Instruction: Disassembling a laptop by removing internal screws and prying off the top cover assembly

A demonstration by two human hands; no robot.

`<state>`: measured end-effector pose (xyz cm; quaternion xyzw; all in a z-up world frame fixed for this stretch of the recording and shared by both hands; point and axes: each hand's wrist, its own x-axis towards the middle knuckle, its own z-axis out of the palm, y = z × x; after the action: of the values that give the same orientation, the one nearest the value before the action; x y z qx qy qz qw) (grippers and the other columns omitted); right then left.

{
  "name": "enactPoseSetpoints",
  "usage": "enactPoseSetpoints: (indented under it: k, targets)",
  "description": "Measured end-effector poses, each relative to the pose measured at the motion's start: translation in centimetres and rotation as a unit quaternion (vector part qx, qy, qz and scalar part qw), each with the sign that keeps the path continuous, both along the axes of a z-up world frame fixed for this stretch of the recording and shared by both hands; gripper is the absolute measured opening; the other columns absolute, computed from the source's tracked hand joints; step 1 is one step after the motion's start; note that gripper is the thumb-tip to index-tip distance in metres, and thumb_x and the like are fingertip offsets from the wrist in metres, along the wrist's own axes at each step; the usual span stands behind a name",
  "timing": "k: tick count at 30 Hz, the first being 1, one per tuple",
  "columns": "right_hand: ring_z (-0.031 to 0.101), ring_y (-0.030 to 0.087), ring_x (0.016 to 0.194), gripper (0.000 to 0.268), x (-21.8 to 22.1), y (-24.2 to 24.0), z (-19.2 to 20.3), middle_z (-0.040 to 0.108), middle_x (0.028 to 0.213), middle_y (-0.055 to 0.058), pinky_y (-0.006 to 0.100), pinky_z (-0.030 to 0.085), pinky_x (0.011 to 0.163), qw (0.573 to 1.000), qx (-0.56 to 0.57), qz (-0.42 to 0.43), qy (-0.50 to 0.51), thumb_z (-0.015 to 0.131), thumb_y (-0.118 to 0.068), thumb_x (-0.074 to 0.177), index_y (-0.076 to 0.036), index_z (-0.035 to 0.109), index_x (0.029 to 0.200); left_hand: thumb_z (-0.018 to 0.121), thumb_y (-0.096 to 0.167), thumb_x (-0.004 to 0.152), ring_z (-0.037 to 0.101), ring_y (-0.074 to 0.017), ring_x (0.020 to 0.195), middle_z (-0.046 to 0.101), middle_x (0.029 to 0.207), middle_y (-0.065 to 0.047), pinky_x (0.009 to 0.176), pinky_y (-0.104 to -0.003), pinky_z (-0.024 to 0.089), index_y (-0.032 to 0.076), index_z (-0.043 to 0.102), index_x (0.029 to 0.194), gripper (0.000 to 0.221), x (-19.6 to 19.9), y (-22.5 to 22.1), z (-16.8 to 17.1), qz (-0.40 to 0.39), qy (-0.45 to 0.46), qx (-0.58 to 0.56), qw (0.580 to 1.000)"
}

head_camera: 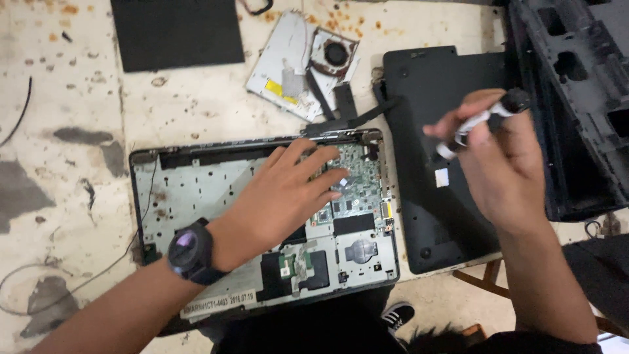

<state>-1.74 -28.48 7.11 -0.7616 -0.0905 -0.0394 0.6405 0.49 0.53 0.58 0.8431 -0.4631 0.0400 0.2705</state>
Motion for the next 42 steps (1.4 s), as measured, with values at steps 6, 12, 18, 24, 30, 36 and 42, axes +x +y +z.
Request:
enactPoseSetpoints:
  k: [6, 12, 18, 24, 30, 36, 42]
  targets:
    - [0.073, 0.038, 0.094, 0.053, 1.9, 1.1, -1.2, 0.064, 0.119, 0.029, 0.047, 0.068, 0.089, 0.993, -0.088, -0.041, -0.073, 0.052, -0.012, 0.118, -0.017, 0.019, 0.16, 0.063, 0.027, 0.103, 0.048, -0.0352, 0.124, 0.056, 0.136, -0.011, 0.1, -0.05, 0.044, 0.013, 0.066, 0.13, 0.031, 0.1, -0.1, 0.3, 0.001, 0.01, 0.02, 1.0]
    - [0.066, 0.034, 0.096, 0.045, 3.5, 2.0, -3.7, 0.054, 0.116, 0.03, 0.049, 0.071, 0.087, 0.983, -0.061, 0.01, -0.174, 0.051, -0.004, 0.117, -0.014, 0.024, 0.15, 0.065, 0.026, 0.102, 0.049, -0.0351, 0.124, 0.056, 0.135, -0.01, 0.098, -0.051, 0.046, 0.012, 0.066, 0.13, 0.031, 0.1, -0.1, 0.3, 0.007, 0.021, 0.013, 1.0]
    - [0.068, 0.032, 0.092, 0.05, 4.1, 2.2, -5.0, 0.05, 0.118, 0.025, 0.04, 0.067, 0.08, 0.976, -0.083, 0.016, -0.199, 0.054, 0.004, 0.117, -0.016, 0.026, 0.153, 0.065, 0.027, 0.102, 0.049, -0.0349, 0.123, 0.055, 0.135, -0.01, 0.096, -0.051, 0.047, 0.012, 0.065, 0.131, 0.032, 0.1, -0.1, 0.4, 0.008, 0.02, 0.017, 1.0]
    - [0.063, 0.032, 0.098, 0.048, 4.3, 2.5, -5.3, 0.043, 0.129, 0.022, 0.046, 0.07, 0.086, 0.979, -0.064, 0.009, -0.194, 0.052, 0.005, 0.117, -0.014, 0.026, 0.152, 0.065, 0.026, 0.102, 0.048, -0.0338, 0.123, 0.055, 0.135, -0.01, 0.097, -0.051, 0.046, 0.011, 0.065, 0.13, 0.032, 0.1, 0.0, 0.9, 0.006, 0.028, 0.017, 0.999]
    - [0.069, 0.032, 0.098, 0.054, 4.2, 1.7, -5.9, 0.05, 0.126, 0.025, 0.039, 0.063, 0.074, 0.977, -0.086, 0.016, -0.196, 0.056, 0.007, 0.115, -0.016, 0.025, 0.153, 0.066, 0.024, 0.101, 0.049, -0.0332, 0.122, 0.056, 0.134, -0.01, 0.098, -0.05, 0.047, 0.011, 0.065, 0.13, 0.032, 0.1, 0.0, 1.2, 0.003, 0.028, 0.013, 1.0]
    - [0.067, 0.03, 0.103, 0.077, 3.3, 0.4, -5.8, 0.064, 0.119, 0.022, 0.032, 0.055, 0.08, 0.919, -0.264, 0.019, -0.291, 0.086, 0.0, 0.104, -0.017, 0.036, 0.159, 0.067, 0.023, 0.1, 0.049, -0.0337, 0.123, 0.055, 0.135, -0.01, 0.098, -0.05, 0.046, 0.01, 0.065, 0.13, 0.032, 0.1, 0.0, 1.0, 0.001, 0.025, 0.013, 1.0]
    - [0.062, 0.025, 0.092, 0.067, 3.2, 0.1, -6.6, 0.056, 0.123, 0.02, 0.034, 0.06, 0.077, 0.93, -0.244, -0.022, -0.274, 0.088, 0.009, 0.101, -0.005, 0.044, 0.149, 0.064, 0.025, 0.102, 0.049, -0.0331, 0.121, 0.055, 0.134, -0.011, 0.097, -0.049, 0.046, 0.01, 0.064, 0.13, 0.031, 0.2, 0.0, 0.9, -0.001, 0.024, 0.015, 1.0]
